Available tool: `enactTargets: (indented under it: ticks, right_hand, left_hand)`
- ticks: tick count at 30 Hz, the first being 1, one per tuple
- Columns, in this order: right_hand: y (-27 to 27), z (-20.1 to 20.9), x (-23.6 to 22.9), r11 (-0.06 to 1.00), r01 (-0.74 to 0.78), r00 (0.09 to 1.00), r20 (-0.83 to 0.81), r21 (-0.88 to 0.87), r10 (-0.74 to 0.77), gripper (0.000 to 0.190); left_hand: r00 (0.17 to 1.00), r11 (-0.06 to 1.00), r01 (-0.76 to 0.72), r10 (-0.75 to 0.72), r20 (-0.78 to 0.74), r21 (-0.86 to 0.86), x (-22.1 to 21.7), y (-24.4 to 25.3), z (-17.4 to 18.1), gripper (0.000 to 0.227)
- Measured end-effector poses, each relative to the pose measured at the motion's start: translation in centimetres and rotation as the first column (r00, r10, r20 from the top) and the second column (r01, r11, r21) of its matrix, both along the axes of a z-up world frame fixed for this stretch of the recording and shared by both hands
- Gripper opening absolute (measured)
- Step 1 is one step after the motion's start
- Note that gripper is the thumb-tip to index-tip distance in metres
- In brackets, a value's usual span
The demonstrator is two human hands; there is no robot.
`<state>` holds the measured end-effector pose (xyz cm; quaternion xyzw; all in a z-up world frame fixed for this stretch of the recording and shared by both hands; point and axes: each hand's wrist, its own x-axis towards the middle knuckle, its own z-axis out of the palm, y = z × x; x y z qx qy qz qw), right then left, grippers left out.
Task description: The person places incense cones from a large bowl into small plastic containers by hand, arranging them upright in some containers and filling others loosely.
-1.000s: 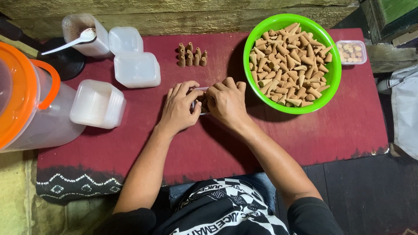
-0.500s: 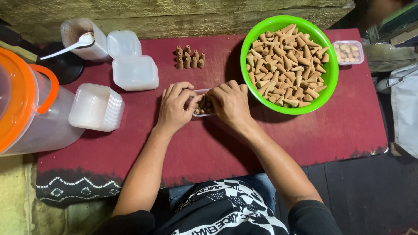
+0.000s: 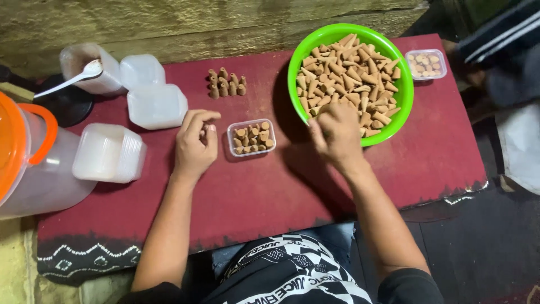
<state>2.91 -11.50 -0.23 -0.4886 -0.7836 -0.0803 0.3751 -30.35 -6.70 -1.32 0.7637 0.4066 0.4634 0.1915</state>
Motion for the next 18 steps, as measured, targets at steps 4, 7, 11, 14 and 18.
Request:
enactTargets:
  ticks: [4, 7, 11, 14, 18]
  right_hand:
    - [0.2, -1.5, 7.7, 0.983, 0.183, 0.982, 0.054, 0.005, -0.183, 0.023]
    - [-0.1, -2.8, 11.7, 0.938, 0.344, 0.936, 0.096, -0.050, -0.338, 0.007]
    - [-0.4, -2.7, 12.1, 0.884, 0.449, 0.893, 0.044, -0.134, -0.447, 0.011]
    - [-0.2, -3.3, 12.2, 0.878, 0.452, 0.889, 0.000, -0.155, -0.458, 0.012]
    - [-0.3, -3.8, 12.3, 0.866, 0.468, 0.877, -0.030, -0.175, -0.480, 0.012]
  left_hand:
    - [0.994, 0.994, 0.108, -0.108, -0.030, 0.000, 2.4, 1.4, 0.9, 0.023]
    - [0.975, 0.972, 0.215, -0.207, -0.084, 0.097, 5.3, 3.6, 0.8, 0.022]
    - [0.930, 0.903, 0.359, -0.325, -0.173, 0.235, 11.2, 7.0, 1.8, 0.015]
    - [0.889, 0.879, 0.418, -0.343, -0.303, 0.231, 16.1, 9.1, 1.7, 0.007]
    - [0.736, 0.848, 0.521, -0.390, -0.553, 0.097, 22.3, 10.5, 1.6, 0.023]
